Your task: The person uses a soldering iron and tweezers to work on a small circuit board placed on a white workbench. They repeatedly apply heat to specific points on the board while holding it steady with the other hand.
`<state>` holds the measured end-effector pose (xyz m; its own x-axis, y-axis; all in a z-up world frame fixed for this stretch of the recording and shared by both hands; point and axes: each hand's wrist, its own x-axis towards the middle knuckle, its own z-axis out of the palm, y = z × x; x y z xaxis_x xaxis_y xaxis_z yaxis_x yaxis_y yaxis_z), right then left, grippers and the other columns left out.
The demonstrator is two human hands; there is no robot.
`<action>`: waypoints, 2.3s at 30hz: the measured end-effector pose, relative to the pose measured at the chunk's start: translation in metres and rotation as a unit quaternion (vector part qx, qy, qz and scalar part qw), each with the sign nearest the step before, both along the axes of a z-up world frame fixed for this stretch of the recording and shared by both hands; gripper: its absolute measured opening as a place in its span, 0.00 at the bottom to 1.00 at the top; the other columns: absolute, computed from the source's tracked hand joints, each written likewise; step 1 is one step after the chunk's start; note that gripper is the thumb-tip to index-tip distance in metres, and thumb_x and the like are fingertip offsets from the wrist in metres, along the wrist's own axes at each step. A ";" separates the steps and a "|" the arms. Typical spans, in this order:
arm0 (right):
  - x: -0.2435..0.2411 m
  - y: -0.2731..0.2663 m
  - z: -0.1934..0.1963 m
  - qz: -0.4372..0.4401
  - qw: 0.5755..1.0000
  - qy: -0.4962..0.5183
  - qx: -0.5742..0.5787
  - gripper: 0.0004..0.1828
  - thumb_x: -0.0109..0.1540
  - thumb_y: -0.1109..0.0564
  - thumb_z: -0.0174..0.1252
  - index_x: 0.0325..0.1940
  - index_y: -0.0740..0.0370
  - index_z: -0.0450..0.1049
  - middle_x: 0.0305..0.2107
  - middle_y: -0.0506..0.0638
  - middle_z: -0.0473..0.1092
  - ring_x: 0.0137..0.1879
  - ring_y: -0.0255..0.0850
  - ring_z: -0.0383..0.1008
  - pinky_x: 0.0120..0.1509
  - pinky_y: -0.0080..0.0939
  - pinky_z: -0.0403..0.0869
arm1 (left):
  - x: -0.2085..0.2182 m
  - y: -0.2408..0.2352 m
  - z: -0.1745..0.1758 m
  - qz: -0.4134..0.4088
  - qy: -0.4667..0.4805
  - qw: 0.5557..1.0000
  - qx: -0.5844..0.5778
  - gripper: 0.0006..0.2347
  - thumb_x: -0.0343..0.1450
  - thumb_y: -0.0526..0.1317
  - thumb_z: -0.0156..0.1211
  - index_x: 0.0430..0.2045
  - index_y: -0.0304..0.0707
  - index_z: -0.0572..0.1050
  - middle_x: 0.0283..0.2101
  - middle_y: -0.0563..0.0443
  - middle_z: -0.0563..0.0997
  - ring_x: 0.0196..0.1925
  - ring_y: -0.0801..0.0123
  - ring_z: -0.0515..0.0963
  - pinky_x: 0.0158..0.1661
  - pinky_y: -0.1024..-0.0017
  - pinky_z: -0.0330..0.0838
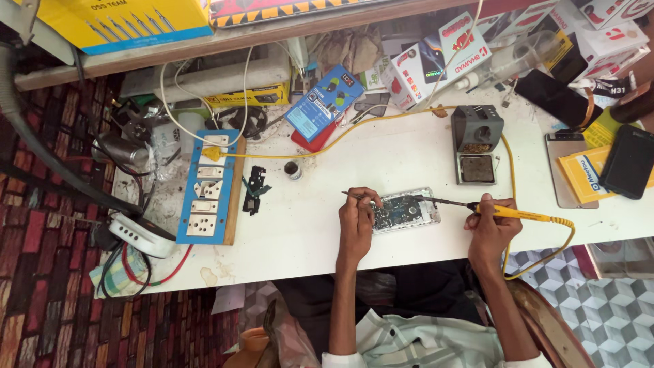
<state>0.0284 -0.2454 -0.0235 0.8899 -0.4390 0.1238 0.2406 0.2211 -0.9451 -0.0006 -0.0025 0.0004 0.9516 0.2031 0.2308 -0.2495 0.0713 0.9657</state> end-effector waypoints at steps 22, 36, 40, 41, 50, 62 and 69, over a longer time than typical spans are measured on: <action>0.000 0.000 -0.004 -0.015 1.000 0.005 -0.012 0.13 0.71 0.64 0.58 0.36 0.62 0.61 0.23 0.47 0.63 0.20 0.30 0.59 0.24 0.34 0.65 | -0.009 -0.002 -0.006 0.015 -0.004 1.000 0.013 0.07 0.79 0.32 0.41 0.41 0.32 0.71 0.34 0.51 0.79 0.24 0.80 0.65 0.27 0.79 0.64; 0.000 0.003 0.004 -0.035 0.998 0.040 -0.017 0.13 0.70 0.65 0.57 0.36 0.63 0.61 0.23 0.48 0.64 0.20 0.30 0.60 0.24 0.33 0.66 | -0.001 -0.002 -0.001 -0.002 0.042 0.999 -0.008 0.07 0.80 0.36 0.46 0.46 0.31 0.69 0.31 0.54 0.77 0.24 0.82 0.62 0.26 0.80 0.60; 0.001 0.004 0.002 -0.034 0.999 0.031 -0.029 0.11 0.72 0.65 0.57 0.37 0.63 0.62 0.24 0.48 0.65 0.21 0.30 0.60 0.25 0.33 0.66 | -0.002 -0.003 -0.009 0.014 0.024 0.999 -0.017 0.05 0.81 0.34 0.46 0.45 0.30 0.68 0.32 0.53 0.75 0.28 0.81 0.64 0.28 0.80 0.61; 0.003 0.004 0.003 -0.037 0.998 0.032 -0.032 0.12 0.71 0.65 0.57 0.37 0.63 0.61 0.24 0.48 0.65 0.21 0.30 0.60 0.25 0.34 0.66 | -0.001 -0.004 -0.011 0.012 0.003 1.000 -0.023 0.05 0.81 0.34 0.45 0.46 0.30 0.68 0.32 0.52 0.75 0.30 0.81 0.66 0.31 0.79 0.63; 0.003 0.002 0.005 -0.032 0.999 0.039 -0.016 0.12 0.71 0.64 0.57 0.37 0.63 0.61 0.23 0.47 0.63 0.20 0.30 0.59 0.24 0.34 0.65 | -0.008 -0.004 -0.006 0.006 0.005 0.998 0.068 0.06 0.80 0.33 0.43 0.44 0.30 0.69 0.31 0.52 0.74 0.28 0.78 0.66 0.29 0.77 0.64; 0.003 0.003 0.008 -0.056 0.995 0.064 -0.058 0.12 0.71 0.64 0.56 0.35 0.65 0.63 0.22 0.48 0.63 0.20 0.31 0.62 0.23 0.34 0.66 | 0.026 -0.011 0.001 0.045 -0.054 0.966 0.247 0.13 0.83 0.39 0.39 0.43 0.29 0.73 0.22 0.51 0.72 0.32 0.71 0.69 0.48 0.69 0.62; -0.001 0.003 0.006 -0.054 0.994 0.049 -0.087 0.11 0.72 0.63 0.55 0.37 0.65 0.63 0.22 0.48 0.63 0.21 0.31 0.61 0.25 0.35 0.67 | 0.011 -0.027 -0.013 0.080 0.001 0.995 0.052 0.10 0.81 0.37 0.39 0.43 0.27 0.68 0.25 0.50 0.69 0.29 0.72 0.66 0.32 0.72 0.65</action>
